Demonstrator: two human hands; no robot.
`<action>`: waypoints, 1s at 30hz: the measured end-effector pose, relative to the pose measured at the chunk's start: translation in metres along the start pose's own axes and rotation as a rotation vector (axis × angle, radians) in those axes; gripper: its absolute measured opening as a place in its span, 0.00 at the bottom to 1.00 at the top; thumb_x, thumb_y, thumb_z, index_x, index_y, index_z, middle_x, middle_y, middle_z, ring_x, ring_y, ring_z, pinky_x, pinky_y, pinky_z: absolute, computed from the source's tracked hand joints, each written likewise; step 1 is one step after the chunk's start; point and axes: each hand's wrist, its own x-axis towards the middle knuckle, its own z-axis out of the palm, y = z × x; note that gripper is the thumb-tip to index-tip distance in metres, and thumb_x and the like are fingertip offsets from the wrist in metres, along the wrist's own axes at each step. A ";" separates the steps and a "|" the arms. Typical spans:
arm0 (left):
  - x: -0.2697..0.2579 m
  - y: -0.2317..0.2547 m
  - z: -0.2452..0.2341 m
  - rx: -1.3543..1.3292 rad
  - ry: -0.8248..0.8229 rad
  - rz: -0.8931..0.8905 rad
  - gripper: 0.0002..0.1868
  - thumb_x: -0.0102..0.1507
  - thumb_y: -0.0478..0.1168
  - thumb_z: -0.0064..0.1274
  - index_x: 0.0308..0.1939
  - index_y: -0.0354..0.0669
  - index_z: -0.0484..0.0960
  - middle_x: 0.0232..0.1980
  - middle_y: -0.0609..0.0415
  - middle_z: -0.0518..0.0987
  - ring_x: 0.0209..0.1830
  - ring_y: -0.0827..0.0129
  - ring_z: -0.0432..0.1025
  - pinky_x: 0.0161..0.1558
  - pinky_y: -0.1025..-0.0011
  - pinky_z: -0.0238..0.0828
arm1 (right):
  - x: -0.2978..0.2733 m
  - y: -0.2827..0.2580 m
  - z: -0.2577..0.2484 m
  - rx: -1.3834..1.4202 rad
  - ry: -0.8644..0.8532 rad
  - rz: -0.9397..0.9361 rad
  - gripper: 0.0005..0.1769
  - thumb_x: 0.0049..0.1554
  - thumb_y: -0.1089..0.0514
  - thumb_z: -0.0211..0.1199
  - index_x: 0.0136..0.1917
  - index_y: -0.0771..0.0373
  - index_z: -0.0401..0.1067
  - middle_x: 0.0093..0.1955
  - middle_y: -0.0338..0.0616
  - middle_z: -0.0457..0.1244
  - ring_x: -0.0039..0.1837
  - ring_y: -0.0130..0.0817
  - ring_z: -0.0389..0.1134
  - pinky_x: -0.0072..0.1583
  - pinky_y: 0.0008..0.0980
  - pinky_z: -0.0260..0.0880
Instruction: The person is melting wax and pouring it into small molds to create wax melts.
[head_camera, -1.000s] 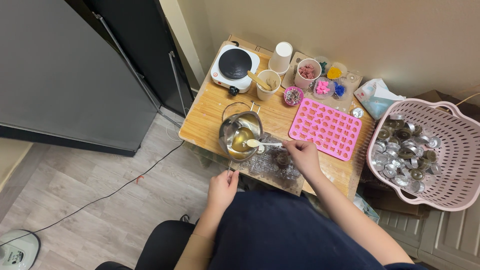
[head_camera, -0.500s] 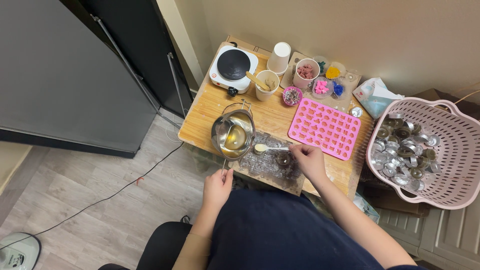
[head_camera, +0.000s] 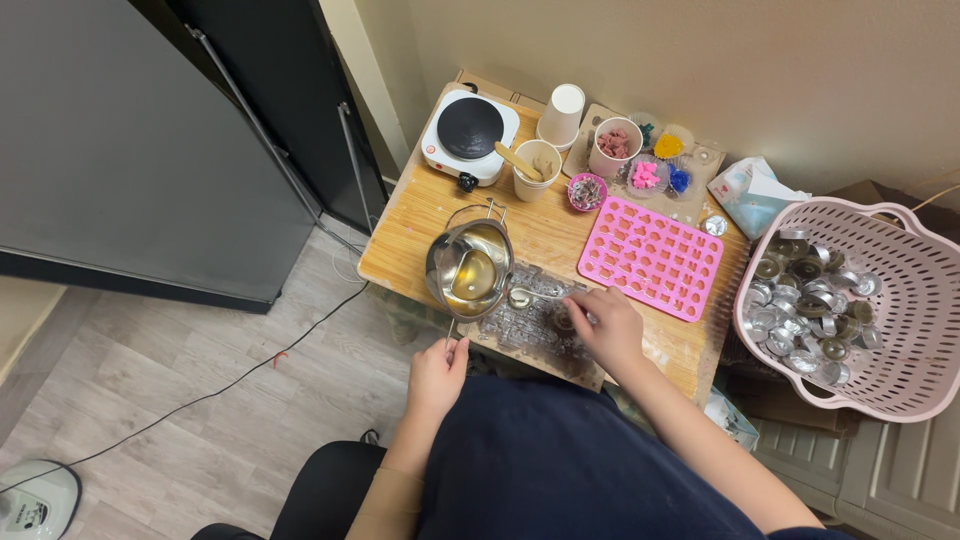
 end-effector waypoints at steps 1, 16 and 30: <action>0.000 0.000 0.000 0.000 -0.001 0.000 0.18 0.66 0.44 0.54 0.26 0.34 0.78 0.18 0.44 0.74 0.14 0.54 0.69 0.22 0.60 0.63 | 0.000 0.000 -0.001 0.000 0.000 0.000 0.05 0.55 0.54 0.69 0.41 0.56 0.80 0.35 0.38 0.66 0.40 0.40 0.64 0.41 0.40 0.65; 0.000 0.008 0.007 -0.009 -0.047 -0.030 0.18 0.66 0.45 0.55 0.28 0.33 0.80 0.18 0.44 0.76 0.13 0.58 0.70 0.22 0.62 0.64 | -0.008 0.003 -0.021 0.009 0.122 0.042 0.03 0.55 0.58 0.71 0.42 0.58 0.81 0.36 0.38 0.67 0.39 0.36 0.63 0.41 0.34 0.64; -0.011 0.017 0.040 -0.063 -0.114 0.136 0.17 0.65 0.43 0.56 0.27 0.33 0.79 0.21 0.44 0.79 0.18 0.54 0.75 0.23 0.61 0.67 | -0.005 0.025 -0.018 0.119 0.188 0.171 0.05 0.57 0.58 0.70 0.43 0.62 0.80 0.35 0.43 0.66 0.40 0.38 0.63 0.44 0.36 0.62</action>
